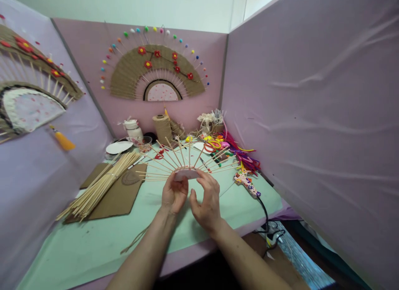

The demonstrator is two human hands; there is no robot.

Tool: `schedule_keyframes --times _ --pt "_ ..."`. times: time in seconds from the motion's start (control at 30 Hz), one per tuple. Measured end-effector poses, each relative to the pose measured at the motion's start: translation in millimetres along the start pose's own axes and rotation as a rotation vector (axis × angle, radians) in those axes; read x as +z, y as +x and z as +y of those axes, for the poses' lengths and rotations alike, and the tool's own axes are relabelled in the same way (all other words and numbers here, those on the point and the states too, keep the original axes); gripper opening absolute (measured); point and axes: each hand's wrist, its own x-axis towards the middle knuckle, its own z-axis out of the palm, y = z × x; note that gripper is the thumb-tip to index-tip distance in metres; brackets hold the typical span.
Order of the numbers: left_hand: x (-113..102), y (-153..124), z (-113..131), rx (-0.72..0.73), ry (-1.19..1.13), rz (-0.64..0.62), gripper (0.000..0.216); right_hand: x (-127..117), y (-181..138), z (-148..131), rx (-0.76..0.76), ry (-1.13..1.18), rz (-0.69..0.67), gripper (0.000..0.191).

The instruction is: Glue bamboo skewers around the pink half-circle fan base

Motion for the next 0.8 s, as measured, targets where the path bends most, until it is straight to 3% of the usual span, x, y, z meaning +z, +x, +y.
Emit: schedule_keyframes --times 0.2,0.37,0.8 --pt "-2.9 0.5 -1.9 0.023 0.040 -0.013 0.018 -1.2 1.6 0.6 0.014 -0.012 0.007 0.045" --pt "-8.1 2.1 -7.2 0.051 0.127 -0.100 0.005 -1.1 3.9 -1.2 -0.038 -0.017 0.009 0.041" --pt "-8.0 -3.8 -10.8 0.153 0.416 -0.221 0.031 -5.6 7.9 7.2 -0.024 -0.098 -0.024 0.038"
